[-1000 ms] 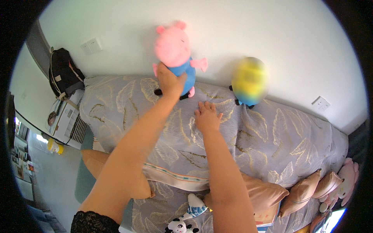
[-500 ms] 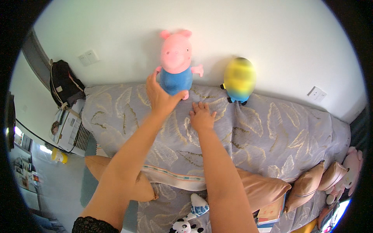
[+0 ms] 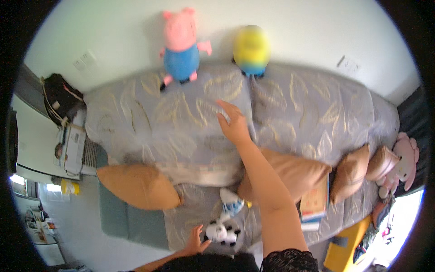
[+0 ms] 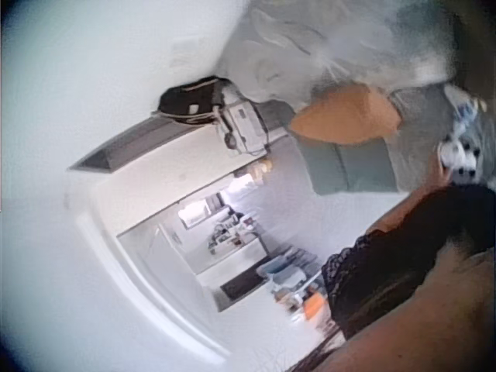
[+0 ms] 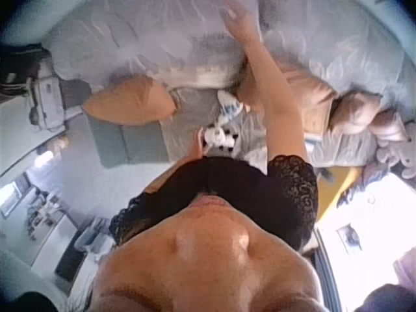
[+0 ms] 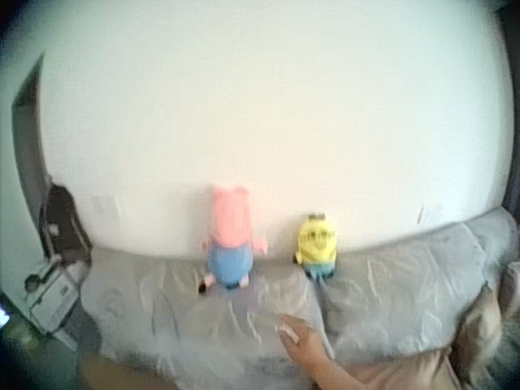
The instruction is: The person tidies a bed by smoothing the bedsheet, arranging stuffed toys, placing pillows, and stacking books. They fold a blanket and place it at the foot of the bed, then organize the remaining items on the bed surface.
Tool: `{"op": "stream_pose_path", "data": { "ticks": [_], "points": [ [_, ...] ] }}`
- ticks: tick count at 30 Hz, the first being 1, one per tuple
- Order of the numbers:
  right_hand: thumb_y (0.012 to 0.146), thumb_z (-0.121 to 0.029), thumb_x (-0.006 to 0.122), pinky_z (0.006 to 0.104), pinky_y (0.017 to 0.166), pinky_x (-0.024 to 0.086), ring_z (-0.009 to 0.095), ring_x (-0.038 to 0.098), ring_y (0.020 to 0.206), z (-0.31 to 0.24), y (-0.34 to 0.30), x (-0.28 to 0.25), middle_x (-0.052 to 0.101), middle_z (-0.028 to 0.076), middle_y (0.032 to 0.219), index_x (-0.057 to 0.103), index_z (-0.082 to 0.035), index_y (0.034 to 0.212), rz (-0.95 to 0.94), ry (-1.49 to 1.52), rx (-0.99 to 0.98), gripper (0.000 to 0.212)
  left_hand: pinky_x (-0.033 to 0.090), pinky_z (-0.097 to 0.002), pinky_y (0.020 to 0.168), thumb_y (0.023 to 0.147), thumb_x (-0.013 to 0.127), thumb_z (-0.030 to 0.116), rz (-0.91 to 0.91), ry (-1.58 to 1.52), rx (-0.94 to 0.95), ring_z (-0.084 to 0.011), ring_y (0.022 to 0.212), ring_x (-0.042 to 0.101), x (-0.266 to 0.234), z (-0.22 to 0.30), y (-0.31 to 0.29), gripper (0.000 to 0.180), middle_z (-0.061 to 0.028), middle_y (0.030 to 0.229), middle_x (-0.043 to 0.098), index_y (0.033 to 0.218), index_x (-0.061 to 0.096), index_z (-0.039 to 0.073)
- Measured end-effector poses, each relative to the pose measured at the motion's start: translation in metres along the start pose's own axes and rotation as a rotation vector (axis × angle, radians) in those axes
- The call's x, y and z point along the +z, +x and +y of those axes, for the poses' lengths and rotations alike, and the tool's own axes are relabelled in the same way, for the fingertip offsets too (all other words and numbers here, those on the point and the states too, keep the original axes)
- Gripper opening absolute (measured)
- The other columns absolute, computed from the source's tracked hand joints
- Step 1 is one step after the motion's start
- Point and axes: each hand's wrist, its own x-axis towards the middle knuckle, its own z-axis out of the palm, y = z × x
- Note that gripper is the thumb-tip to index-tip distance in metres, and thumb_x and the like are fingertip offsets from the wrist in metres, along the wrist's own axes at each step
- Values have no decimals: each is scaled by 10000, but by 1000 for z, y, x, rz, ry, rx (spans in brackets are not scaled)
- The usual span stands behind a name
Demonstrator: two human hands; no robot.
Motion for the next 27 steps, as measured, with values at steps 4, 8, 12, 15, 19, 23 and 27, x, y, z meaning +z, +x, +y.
{"op": "stream_pose_path", "data": {
  "ticks": [4, 8, 12, 15, 19, 23, 27],
  "points": [
    [824, -75, 602, 330, 822, 487, 266, 628, 949, 25, -180, -36, 649, 150, 1029, 607, -45, 1127, 155, 20, 288, 304, 361, -462, 979, 773, 650, 385, -460, 148, -272, -393, 1191, 412, 10, -52, -34, 754, -252, 1306, 382, 1346, 306, 37],
    [824, -140, 587, 331, 766, 505, 237, 655, 843, 52, -369, -63, 671, 151, 918, 622, -30, 1094, 115, -263, 878, 294, 396, -422, 949, 739, 701, 320, -384, 179, -274, -325, 1125, 502, 20, -92, 1, 661, -214, 1192, 525, 1258, 437, 6],
    [811, -226, 596, 354, 737, 498, 261, 645, 837, 63, -505, -67, 667, 140, 885, 650, -67, 1048, -200, -346, 1113, 290, 436, -415, 883, 709, 729, 273, -327, 108, -638, -336, 1087, 517, 48, -91, 52, 565, -166, 1153, 546, 1162, 466, 61],
    [811, -266, 582, 392, 748, 495, 292, 635, 856, 146, -615, -58, 666, 141, 901, 655, -80, 1031, -482, -443, 791, 298, 384, -511, 945, 643, 789, 245, -132, 394, -375, -345, 1278, 332, 87, -95, 71, 796, -162, 1401, 327, 1320, 388, 123],
    [806, -199, 558, 402, 871, 475, 298, 575, 1030, 111, -509, -26, 607, 142, 1116, 627, -62, 1024, -780, -505, 668, 267, 262, -695, 963, 639, 801, 237, -581, 918, -86, -375, 1375, 120, 87, -44, 75, 970, -92, 1508, 99, 1430, 242, 287],
    [830, -182, 550, 429, 963, 408, 336, 439, 1216, 100, -404, 18, 418, 142, 1355, 488, -97, 1246, -985, -662, 538, 429, 420, -637, 849, 740, 665, 91, -445, 1053, -104, -416, 1285, 273, 106, -74, 83, 683, -114, 1392, 290, 1344, 371, 216],
    [823, -87, 555, 604, 972, 331, 344, 227, 1348, 129, -361, 49, 251, 129, 1457, 427, -187, 1320, -1134, -867, -168, 523, 511, -476, 786, 669, 696, 84, -320, 807, -194, -400, 1090, 460, 127, -86, 54, 547, -110, 1202, 460, 1174, 507, 174]
  ]
}}
